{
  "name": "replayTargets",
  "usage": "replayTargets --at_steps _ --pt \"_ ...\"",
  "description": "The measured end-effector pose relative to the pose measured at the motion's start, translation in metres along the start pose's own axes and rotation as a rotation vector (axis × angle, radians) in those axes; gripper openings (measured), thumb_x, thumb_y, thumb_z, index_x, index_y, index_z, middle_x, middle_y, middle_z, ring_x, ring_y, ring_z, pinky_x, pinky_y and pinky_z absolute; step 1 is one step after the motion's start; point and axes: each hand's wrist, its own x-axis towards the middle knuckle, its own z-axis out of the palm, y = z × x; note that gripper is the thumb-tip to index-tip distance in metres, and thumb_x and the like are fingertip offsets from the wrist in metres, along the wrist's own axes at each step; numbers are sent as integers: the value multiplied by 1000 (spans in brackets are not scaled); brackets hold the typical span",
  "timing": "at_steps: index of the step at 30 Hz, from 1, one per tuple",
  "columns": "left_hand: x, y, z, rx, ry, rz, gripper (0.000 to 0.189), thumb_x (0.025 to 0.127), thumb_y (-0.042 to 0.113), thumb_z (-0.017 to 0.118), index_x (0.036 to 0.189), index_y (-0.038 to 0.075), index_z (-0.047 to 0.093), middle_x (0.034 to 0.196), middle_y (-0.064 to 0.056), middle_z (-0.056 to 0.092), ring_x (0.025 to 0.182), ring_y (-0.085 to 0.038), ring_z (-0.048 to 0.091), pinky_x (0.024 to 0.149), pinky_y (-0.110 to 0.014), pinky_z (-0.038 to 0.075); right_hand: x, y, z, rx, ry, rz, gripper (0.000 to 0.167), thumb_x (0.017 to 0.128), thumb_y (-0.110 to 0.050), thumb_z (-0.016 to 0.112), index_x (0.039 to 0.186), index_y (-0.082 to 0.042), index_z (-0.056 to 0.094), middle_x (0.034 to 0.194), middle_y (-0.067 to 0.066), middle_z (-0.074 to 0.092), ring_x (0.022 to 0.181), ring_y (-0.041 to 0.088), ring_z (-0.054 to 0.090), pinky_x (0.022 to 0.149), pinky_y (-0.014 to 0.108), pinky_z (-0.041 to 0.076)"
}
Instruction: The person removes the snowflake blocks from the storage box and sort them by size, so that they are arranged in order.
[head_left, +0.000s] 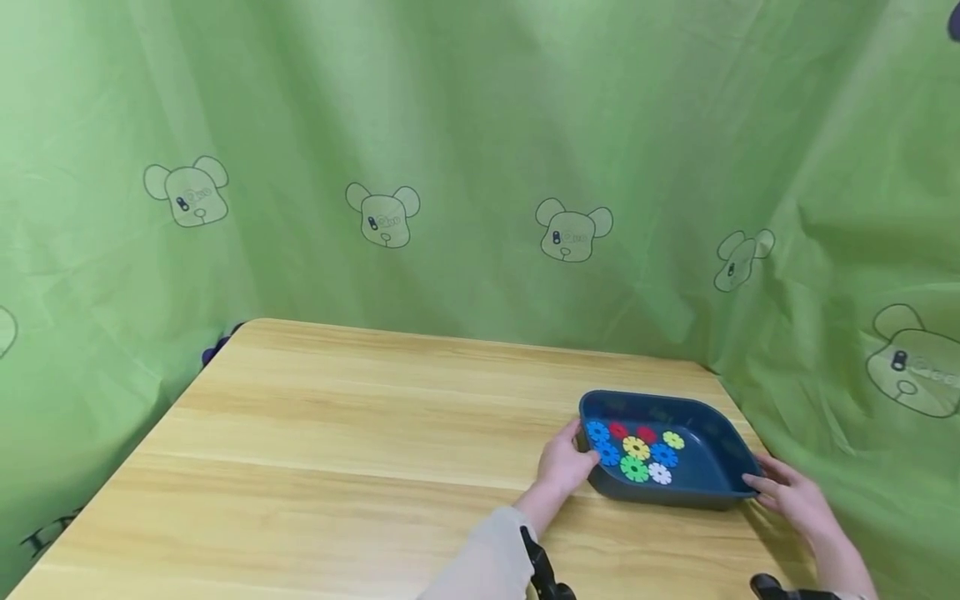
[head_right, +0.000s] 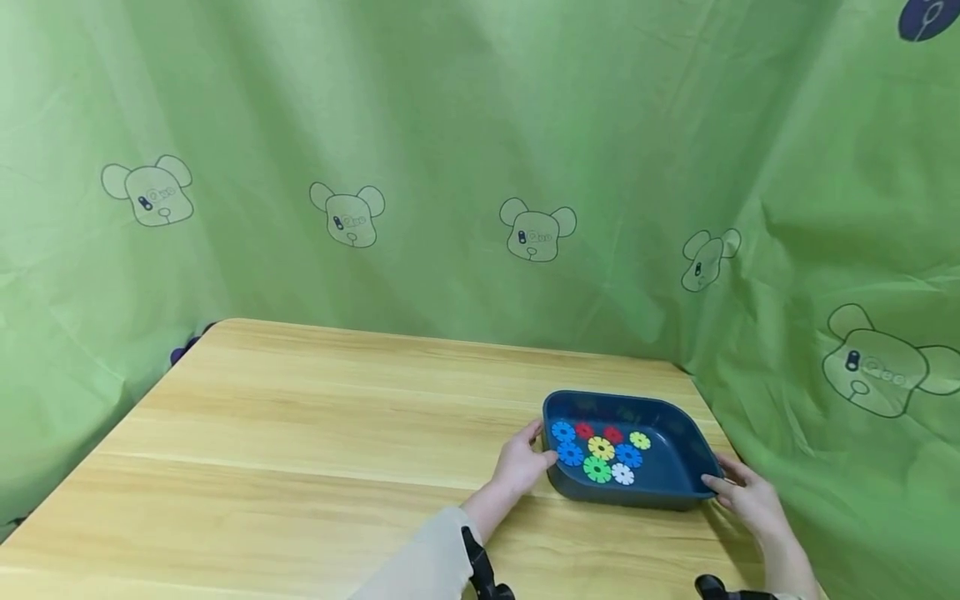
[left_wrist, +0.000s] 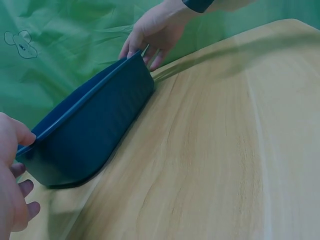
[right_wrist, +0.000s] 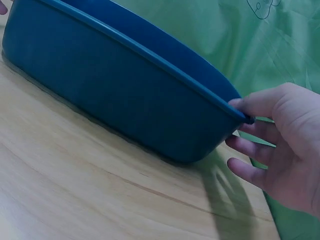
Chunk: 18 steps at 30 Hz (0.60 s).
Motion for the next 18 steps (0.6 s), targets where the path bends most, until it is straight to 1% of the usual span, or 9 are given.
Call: replayTargets --at_steps 1,2,4,6,8,13,16,17,18 --pt "0 0 0 -9 0 1 54 79 8 69 131 7 53 127 -6 57 120 -24 49 99 -40 41 0 -1 1 4 -12 5 76 92 -31 58 148 -11 11 143 38 5 77 -23 41 77 16 50" --pt "1 -1 0 -19 -2 0 55 79 8 69 132 6 52 128 -5 56 121 -24 48 99 -40 41 -1 -1 2 8 -16 9 80 92 -32 58 147 -2 7 144 38 3 78 -24 40 77 15 50" --pt "2 -2 -1 -31 -4 0 55 80 6 68 133 6 51 130 -5 55 123 -24 47 100 -40 40 -2 -2 4 14 -38 8 82 92 -32 57 146 3 5 145 36 1 79 -25 38 78 15 49" --pt "2 -2 -4 -45 -5 1 55 80 5 66 133 6 50 132 -6 53 124 -24 45 100 -40 39 -2 -2 7 13 -57 -6 82 93 -33 56 145 6 5 146 35 2 81 -24 40 79 15 49" --pt "3 -3 -8 -56 -5 2 56 80 4 65 134 5 49 133 -7 53 125 -25 45 100 -41 39 -1 -1 11 18 -70 -37 81 94 -31 55 145 7 6 145 36 5 83 -22 42 79 16 49" --pt "3 -9 -20 -100 -7 -7 58 78 4 65 134 4 49 132 -10 52 124 -29 44 100 -45 39 1 -1 22 21 -94 -105 76 95 -24 54 143 11 7 140 41 11 86 -21 41 78 15 48" --pt "4 -14 -29 -126 -7 -15 59 76 4 66 133 4 50 131 -11 53 124 -31 44 100 -47 38 1 -6 30 -5 -107 -118 75 94 -22 54 142 14 9 139 42 15 88 -20 40 77 15 48" --pt "4 -16 -32 -133 -7 -18 59 76 4 66 133 4 50 131 -11 53 124 -31 44 100 -47 38 1 -8 32 -24 -108 -121 75 94 -22 55 141 14 10 138 42 17 92 -14 45 78 15 48" --pt "4 -18 -35 -138 -7 -20 59 76 4 66 133 4 50 130 -11 53 124 -31 44 100 -46 38 1 -11 35 -42 -113 -122 75 94 -23 55 141 14 10 138 42 17 99 -6 49 78 16 48"
